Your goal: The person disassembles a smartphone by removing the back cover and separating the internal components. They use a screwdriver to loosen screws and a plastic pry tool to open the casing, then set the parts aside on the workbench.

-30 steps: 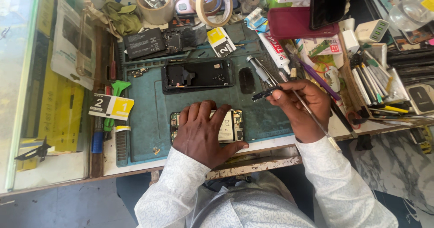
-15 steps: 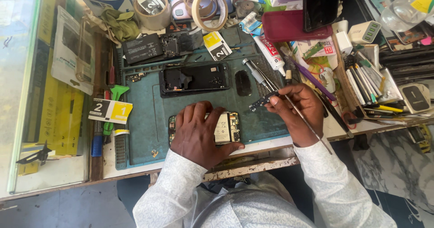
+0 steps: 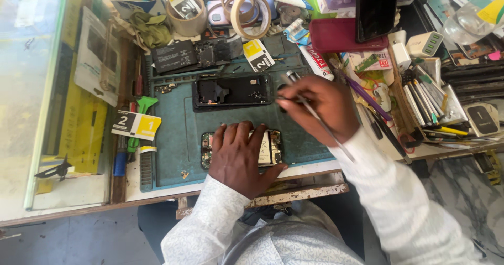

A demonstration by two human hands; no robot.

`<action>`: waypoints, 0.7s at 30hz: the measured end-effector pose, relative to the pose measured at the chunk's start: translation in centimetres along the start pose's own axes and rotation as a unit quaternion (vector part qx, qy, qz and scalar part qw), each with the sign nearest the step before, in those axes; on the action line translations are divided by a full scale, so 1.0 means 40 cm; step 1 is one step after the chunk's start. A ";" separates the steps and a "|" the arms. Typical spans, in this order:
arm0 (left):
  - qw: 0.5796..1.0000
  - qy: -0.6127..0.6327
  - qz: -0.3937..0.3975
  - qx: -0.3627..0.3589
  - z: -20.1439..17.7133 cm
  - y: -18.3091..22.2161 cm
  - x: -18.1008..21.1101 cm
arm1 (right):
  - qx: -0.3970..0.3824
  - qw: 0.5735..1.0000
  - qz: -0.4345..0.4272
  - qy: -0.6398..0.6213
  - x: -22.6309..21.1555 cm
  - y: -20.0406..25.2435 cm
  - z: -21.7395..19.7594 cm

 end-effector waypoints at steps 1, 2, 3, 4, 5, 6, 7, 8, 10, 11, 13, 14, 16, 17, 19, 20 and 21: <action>1.000 -0.014 0.005 0.006 0.000 0.000 0.004 | -0.029 0.999 -0.008 0.028 -0.013 -0.027 0.022; 0.999 -0.030 0.010 0.012 -0.001 0.000 0.007 | -0.031 0.997 -0.033 0.067 -0.030 -0.049 0.039; 0.999 -0.045 0.014 0.018 -0.002 -0.001 0.009 | -0.034 0.992 -0.057 0.106 -0.046 -0.069 0.057; 0.999 -0.041 0.013 0.014 0.001 0.003 0.008 | -0.037 0.986 -0.080 0.144 -0.058 -0.087 0.078; 0.999 -0.037 0.012 0.010 0.004 0.006 0.007 | -0.050 0.982 -0.092 0.157 -0.064 -0.109 0.101; 0.999 -0.032 0.011 0.007 0.007 0.009 0.006 | -0.064 0.978 -0.103 0.169 -0.067 -0.130 0.124; 0.999 -0.033 0.012 0.012 0.006 0.011 0.006 | -0.078 0.974 -0.114 0.181 -0.068 -0.148 0.145; 0.999 -0.033 0.014 0.016 0.005 0.011 0.006 | -0.084 0.970 -0.128 0.188 -0.069 -0.162 0.163; 0.999 -0.031 0.017 0.027 0.000 0.012 0.007 | -0.094 0.962 -0.156 0.201 -0.065 -0.181 0.194; 0.999 -0.030 0.018 0.033 -0.005 0.014 0.009 | -0.091 0.957 -0.177 0.211 -0.064 -0.185 0.205; 0.999 -0.022 0.020 0.040 -0.011 0.013 0.009 | -0.087 0.944 -0.219 0.230 -0.060 -0.189 0.224; 0.999 -0.015 0.020 0.040 -0.012 0.015 0.008 | -0.090 0.944 -0.214 0.234 -0.050 -0.191 0.230; 0.999 -0.004 0.018 0.040 -0.013 0.017 0.005 | -0.097 0.944 -0.202 0.244 -0.032 -0.188 0.235; 0.999 0.001 0.016 0.040 -0.012 0.017 0.004 | -0.104 0.944 -0.201 0.240 -0.027 -0.188 0.238; 0.999 0.004 0.019 0.044 -0.012 0.018 0.004 | -0.114 0.945 -0.196 0.235 -0.017 -0.185 0.237; 0.999 0.000 0.021 0.049 -0.013 0.018 0.004 | -0.114 0.946 -0.191 0.235 -0.015 -0.185 0.236; 0.998 -0.003 0.023 0.054 -0.015 0.017 0.005 | -0.114 0.947 -0.186 0.235 -0.014 -0.186 0.237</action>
Point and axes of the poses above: each hand's wrist, its own y-axis away from the middle knuckle, its own z-axis out of the palm, x = y × z, the point moved 7 cm from there along -y, towards the middle knuckle, and after that the axes turned 12 degrees about z, right-handed, at the moved point
